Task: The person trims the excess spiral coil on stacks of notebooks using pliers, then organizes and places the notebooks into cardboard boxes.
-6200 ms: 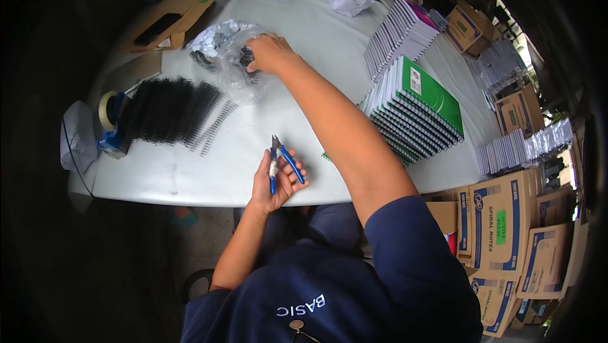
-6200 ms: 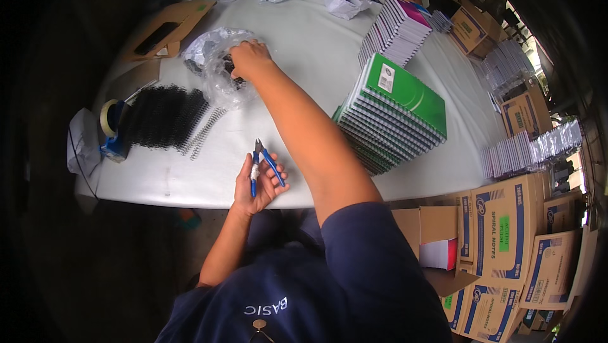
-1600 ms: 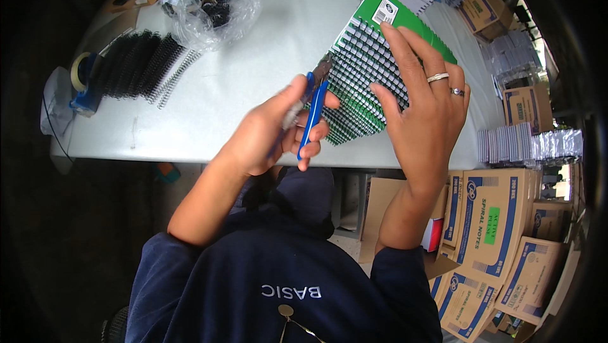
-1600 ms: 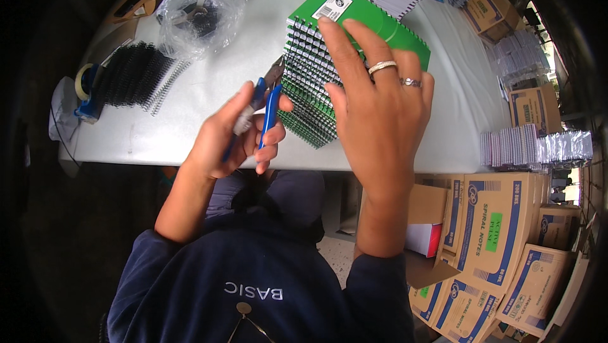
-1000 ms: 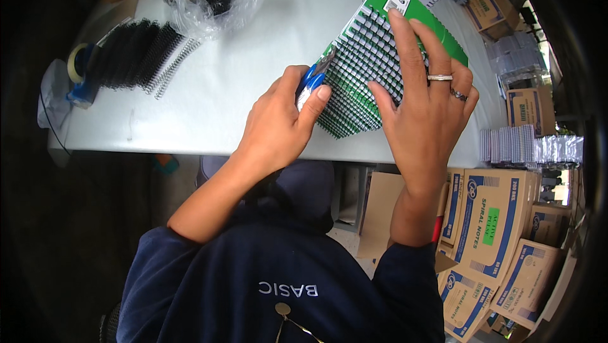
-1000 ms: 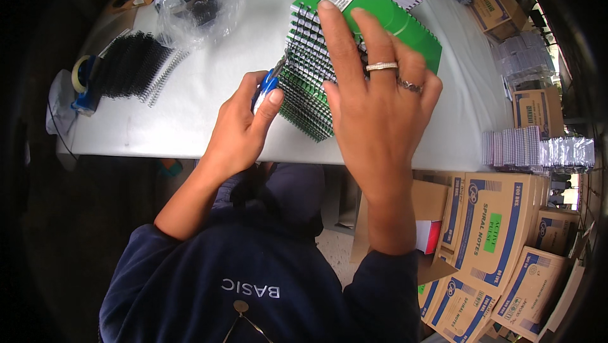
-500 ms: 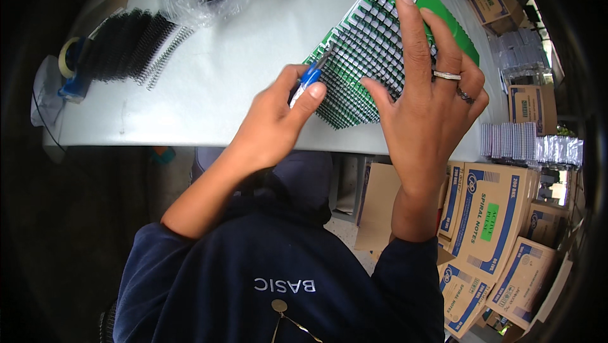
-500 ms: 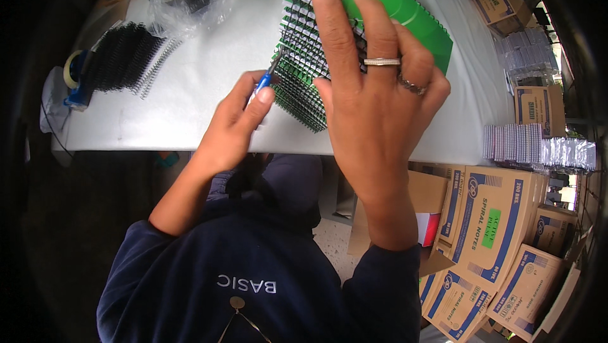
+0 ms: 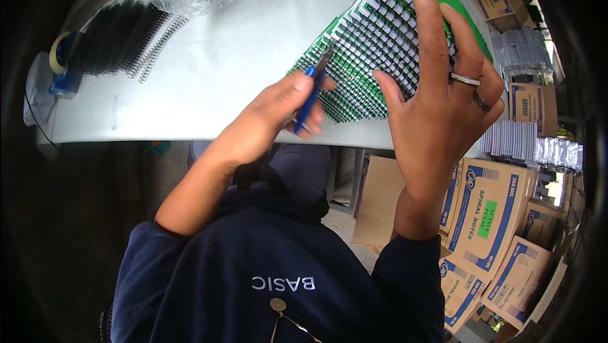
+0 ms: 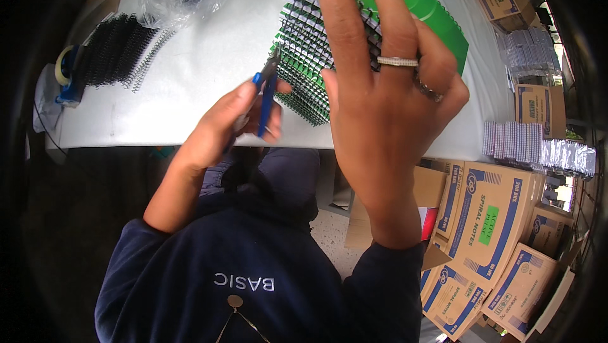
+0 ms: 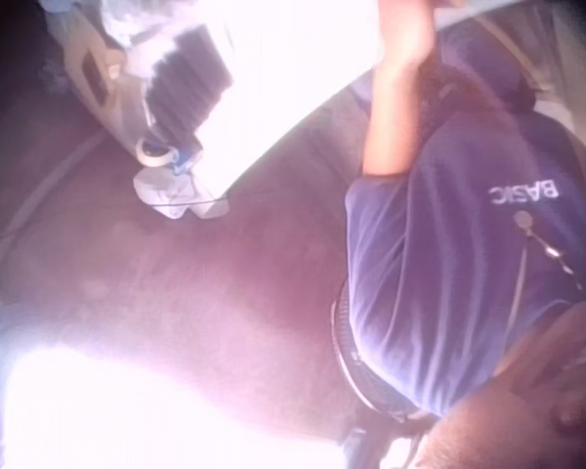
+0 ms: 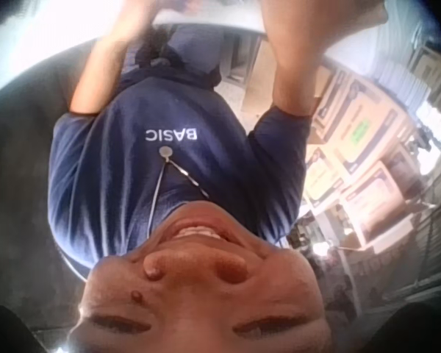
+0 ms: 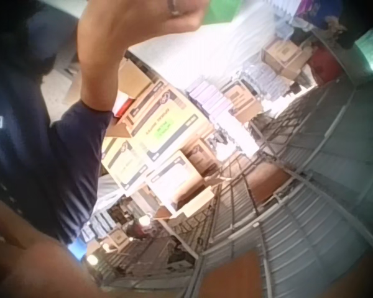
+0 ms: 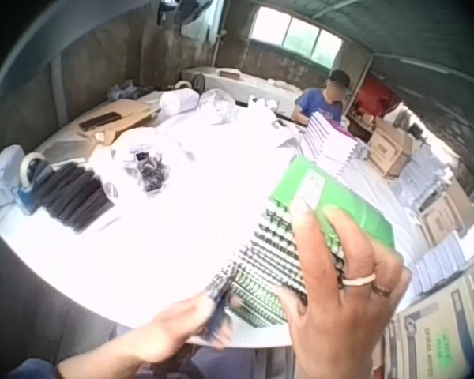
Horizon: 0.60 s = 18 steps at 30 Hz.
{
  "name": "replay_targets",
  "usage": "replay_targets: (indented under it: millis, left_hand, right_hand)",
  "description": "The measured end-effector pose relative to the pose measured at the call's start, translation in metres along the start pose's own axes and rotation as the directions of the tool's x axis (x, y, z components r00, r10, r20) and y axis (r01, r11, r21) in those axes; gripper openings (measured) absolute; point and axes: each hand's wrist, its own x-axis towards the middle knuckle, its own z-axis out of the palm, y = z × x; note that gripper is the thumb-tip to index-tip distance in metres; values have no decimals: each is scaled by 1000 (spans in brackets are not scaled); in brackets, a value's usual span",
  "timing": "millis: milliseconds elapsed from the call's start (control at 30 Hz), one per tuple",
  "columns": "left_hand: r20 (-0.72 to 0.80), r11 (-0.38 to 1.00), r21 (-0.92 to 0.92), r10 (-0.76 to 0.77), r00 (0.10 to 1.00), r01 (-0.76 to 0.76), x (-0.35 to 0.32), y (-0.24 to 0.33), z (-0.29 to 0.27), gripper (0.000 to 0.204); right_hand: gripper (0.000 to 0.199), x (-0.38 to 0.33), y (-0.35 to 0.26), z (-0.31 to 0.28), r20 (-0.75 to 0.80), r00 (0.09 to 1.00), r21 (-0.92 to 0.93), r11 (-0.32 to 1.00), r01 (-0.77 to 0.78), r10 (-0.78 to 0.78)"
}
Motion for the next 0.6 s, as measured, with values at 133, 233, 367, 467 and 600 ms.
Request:
replay_targets:
  millis: [133,233,367,467,600]
  left_hand:
    - [248,781,-592,-57,967,198,3,-1,-10,67]
    - [302,768,-598,-48,952,228,6,-4,-16,67]
    - [260,781,-584,-78,962,221,3,0,-13,61]
    - [-233,910,412,49,971,53,0,8,1,52]
    - [-282,811,583,258,924,-48,3,-2,4,49]
  right_hand:
    - [95,2,-14,-7,19,992,309,942,-127,128]
    - [95,4,-17,-13,63,987,337,927,-163,151]
    - [94,5,-15,-14,81,982,310,932,-186,169]
    - [93,4,-18,-14,117,977,281,938,-204,178]
    - [92,6,-17,-20,156,970,253,941,-224,189]
